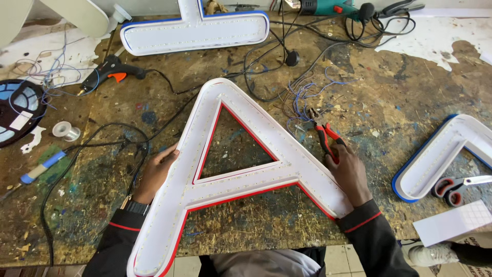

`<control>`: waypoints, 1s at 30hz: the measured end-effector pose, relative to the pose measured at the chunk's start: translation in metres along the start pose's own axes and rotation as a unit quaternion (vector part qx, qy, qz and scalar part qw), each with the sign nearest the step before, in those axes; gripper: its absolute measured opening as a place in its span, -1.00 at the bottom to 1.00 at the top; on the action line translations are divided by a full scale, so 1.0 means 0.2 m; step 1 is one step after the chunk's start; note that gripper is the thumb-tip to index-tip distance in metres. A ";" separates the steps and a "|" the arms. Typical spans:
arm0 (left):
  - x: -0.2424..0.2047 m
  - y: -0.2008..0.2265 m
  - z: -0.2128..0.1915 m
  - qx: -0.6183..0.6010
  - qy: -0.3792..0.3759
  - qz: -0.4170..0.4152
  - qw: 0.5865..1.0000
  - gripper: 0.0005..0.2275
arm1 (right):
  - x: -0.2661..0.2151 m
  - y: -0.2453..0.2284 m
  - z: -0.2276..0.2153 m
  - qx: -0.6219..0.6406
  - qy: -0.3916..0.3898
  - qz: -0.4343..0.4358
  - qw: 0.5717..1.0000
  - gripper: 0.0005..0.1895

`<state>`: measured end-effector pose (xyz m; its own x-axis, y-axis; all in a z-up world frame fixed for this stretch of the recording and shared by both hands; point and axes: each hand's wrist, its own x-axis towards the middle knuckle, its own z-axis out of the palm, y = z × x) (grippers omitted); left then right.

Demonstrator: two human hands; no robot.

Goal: The person solders wires to the internal circuitry of a large, white letter 'A' sign using a soldering iron and solder. They also handle small plastic bottles, likely containing flux, and use pliers to assist with the wiring.

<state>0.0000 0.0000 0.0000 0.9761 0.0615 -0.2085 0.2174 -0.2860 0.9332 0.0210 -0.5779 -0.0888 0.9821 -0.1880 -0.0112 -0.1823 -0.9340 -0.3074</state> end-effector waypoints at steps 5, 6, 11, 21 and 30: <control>0.01 0.09 0.06 0.022 0.040 -0.016 0.999 -0.53 | 0.14 0.04 -0.01 -0.009 0.038 0.019 0.999 -0.53; 0.00 0.15 0.08 0.019 0.049 -0.028 0.998 -0.53 | 0.19 0.08 0.02 -0.016 0.071 0.025 0.997 -0.53; 0.30 -0.23 0.10 -0.036 0.078 0.005 0.996 -0.52 | 0.25 0.23 -0.07 0.062 0.121 -0.030 0.990 -0.60; 0.26 -0.15 -0.18 0.177 -0.049 0.143 0.973 -0.31 | -0.14 -0.13 -0.07 0.069 0.160 -0.087 0.981 -0.52; 0.44 -0.93 -1.40 0.547 0.315 -0.150 0.761 -0.32 | -0.44 -0.39 -0.20 0.177 0.186 -0.127 0.958 -0.73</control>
<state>0.0463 0.3265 -0.1090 0.7654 0.6282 0.1397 0.6347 -0.7727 -0.0027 -0.0538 -0.5014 -0.0253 0.8958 -0.1259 0.4262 0.1514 -0.8153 -0.5589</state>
